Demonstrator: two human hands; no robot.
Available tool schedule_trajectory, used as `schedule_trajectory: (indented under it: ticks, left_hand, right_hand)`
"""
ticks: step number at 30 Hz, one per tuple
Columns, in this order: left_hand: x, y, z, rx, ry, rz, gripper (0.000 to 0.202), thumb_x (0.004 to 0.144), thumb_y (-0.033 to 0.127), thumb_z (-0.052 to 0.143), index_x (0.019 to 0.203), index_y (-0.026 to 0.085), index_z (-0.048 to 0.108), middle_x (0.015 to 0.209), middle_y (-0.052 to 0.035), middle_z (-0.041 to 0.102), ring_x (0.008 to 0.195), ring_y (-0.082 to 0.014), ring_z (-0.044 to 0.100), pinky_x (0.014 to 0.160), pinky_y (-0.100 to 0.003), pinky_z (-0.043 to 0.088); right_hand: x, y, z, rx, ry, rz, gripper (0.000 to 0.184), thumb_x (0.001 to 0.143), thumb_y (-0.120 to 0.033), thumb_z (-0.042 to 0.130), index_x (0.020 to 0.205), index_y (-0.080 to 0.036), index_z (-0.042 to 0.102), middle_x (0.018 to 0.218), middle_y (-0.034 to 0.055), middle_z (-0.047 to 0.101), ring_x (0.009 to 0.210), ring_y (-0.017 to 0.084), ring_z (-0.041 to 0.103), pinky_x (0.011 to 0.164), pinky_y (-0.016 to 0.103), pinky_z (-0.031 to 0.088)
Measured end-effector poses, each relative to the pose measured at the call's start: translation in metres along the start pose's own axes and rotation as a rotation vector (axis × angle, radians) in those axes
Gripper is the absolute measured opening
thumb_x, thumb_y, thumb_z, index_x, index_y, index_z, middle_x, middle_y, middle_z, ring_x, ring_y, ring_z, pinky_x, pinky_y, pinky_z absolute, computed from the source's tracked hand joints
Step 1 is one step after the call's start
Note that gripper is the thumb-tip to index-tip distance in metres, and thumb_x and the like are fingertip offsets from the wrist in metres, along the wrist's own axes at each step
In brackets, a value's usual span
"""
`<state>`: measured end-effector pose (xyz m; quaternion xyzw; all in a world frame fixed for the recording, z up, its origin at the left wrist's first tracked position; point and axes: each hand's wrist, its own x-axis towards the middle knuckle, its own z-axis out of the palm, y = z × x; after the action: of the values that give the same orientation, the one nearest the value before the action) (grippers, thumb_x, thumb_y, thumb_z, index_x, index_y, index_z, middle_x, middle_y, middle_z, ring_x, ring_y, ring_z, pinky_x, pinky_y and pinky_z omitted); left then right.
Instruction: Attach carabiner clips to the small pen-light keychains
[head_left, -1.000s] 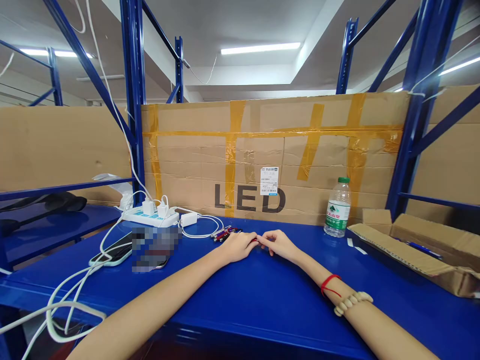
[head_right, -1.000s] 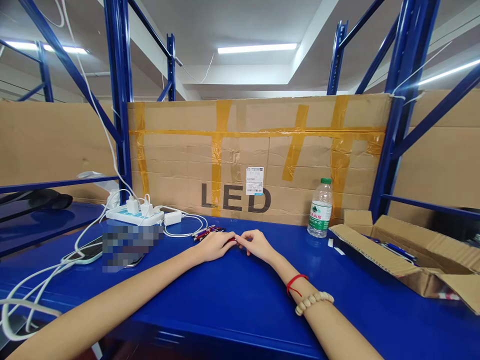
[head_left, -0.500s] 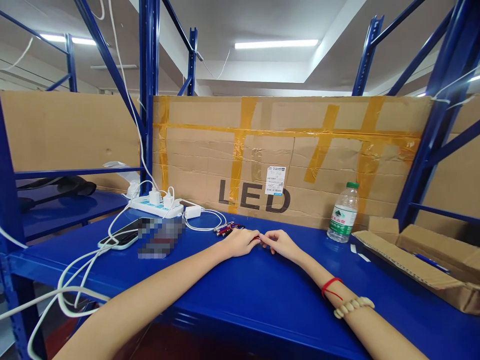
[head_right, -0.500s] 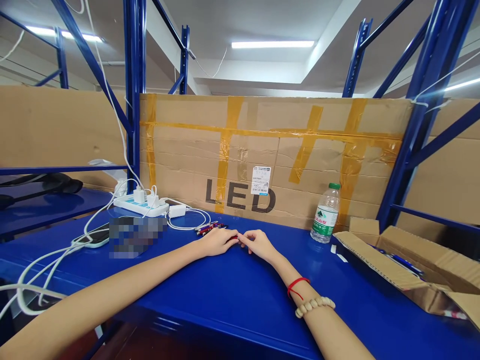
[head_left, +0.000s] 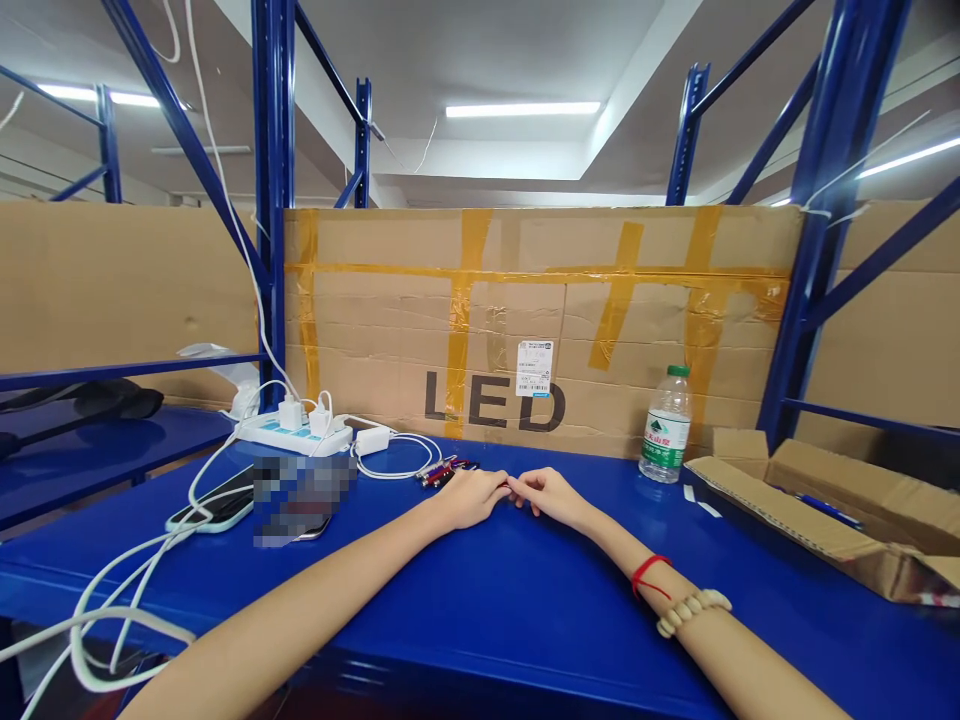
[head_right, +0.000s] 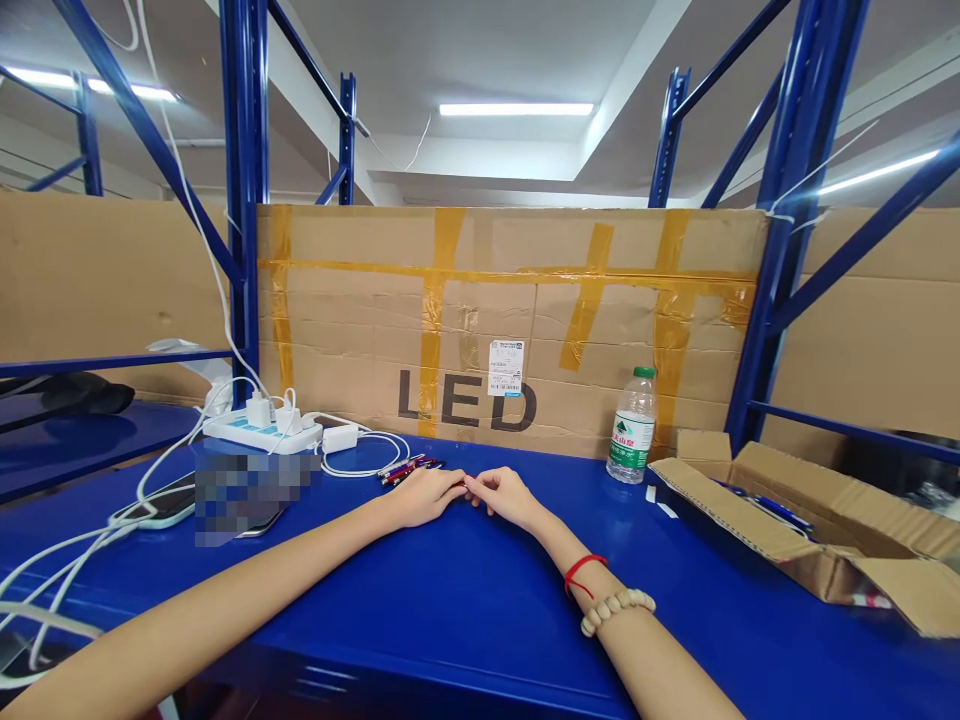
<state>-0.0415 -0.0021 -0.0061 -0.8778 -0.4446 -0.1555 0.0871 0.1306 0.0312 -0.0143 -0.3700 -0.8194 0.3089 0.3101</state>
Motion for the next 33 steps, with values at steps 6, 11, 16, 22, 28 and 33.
schedule_trajectory:
  ticks: [6, 11, 16, 22, 28, 33]
  left_hand:
    - [0.0000, -0.0005, -0.0004, 0.015, -0.001, 0.005, 0.027, 0.090, 0.031, 0.027, 0.089, 0.020, 0.052, 0.091, -0.0027, 0.064, 0.083, -0.0200, 0.061, 0.069, -0.029, 0.045]
    - [-0.0008, 0.0007, -0.0022, 0.010, -0.018, 0.001, 0.028, 0.090, 0.031, 0.027, 0.089, 0.019, 0.053, 0.092, -0.0031, 0.064, 0.085, -0.0197, 0.061, 0.071, -0.029, 0.045]
    - [-0.0019, 0.0009, -0.0026, 0.003, -0.005, 0.004, 0.029, 0.091, 0.032, 0.026, 0.089, 0.020, 0.053, 0.091, -0.0029, 0.064, 0.085, -0.0200, 0.061, 0.071, -0.030, 0.045]
    - [-0.0023, 0.0012, -0.0032, -0.005, 0.008, 0.007, 0.032, 0.091, 0.033, 0.024, 0.088, 0.020, 0.053, 0.091, -0.0028, 0.064, 0.084, -0.0183, 0.061, 0.071, -0.028, 0.045]
    - [-0.0018, 0.0023, -0.0038, 0.021, -0.009, -0.009, 0.030, 0.090, 0.032, 0.026, 0.088, 0.020, 0.053, 0.090, -0.0032, 0.065, 0.084, -0.0197, 0.061, 0.068, -0.029, 0.045]
    - [-0.0020, 0.0033, -0.0046, 0.027, -0.014, -0.007, 0.029, 0.090, 0.031, 0.027, 0.088, 0.020, 0.053, 0.090, -0.0032, 0.065, 0.083, -0.0194, 0.061, 0.067, -0.028, 0.045]
  right_hand:
    - [-0.0008, -0.0023, -0.0014, -0.005, -0.022, 0.001, 0.053, 0.073, -0.061, 0.045, 0.067, -0.011, 0.064, 0.062, 0.0042, 0.060, 0.043, 0.006, 0.044, 0.045, 0.020, 0.035]
    - [-0.0012, -0.0012, -0.0019, -0.022, -0.028, -0.003, 0.053, 0.075, -0.059, 0.045, 0.070, -0.011, 0.064, 0.063, 0.0044, 0.061, 0.044, 0.007, 0.045, 0.046, 0.020, 0.037]
    - [-0.0014, -0.0023, -0.0016, -0.128, -0.025, -0.028, 0.051, 0.079, -0.056, 0.041, 0.070, -0.012, 0.066, 0.061, 0.0036, 0.061, 0.044, 0.007, 0.047, 0.047, 0.020, 0.037]
    - [-0.0012, -0.0046, -0.0008, -0.235, -0.028, -0.037, 0.047, 0.083, -0.050, 0.036, 0.069, -0.014, 0.064, 0.061, 0.0025, 0.061, 0.045, 0.008, 0.049, 0.048, 0.019, 0.038]
    - [-0.0016, -0.0046, -0.0017, -0.267, -0.036, -0.033, 0.047, 0.084, -0.049, 0.034, 0.070, -0.015, 0.064, 0.061, 0.0013, 0.060, 0.047, 0.008, 0.049, 0.051, 0.019, 0.039]
    - [-0.0022, -0.0052, -0.0018, -0.292, -0.039, -0.013, 0.046, 0.084, -0.048, 0.034, 0.070, -0.016, 0.064, 0.061, 0.0011, 0.060, 0.049, 0.008, 0.050, 0.052, 0.019, 0.038]
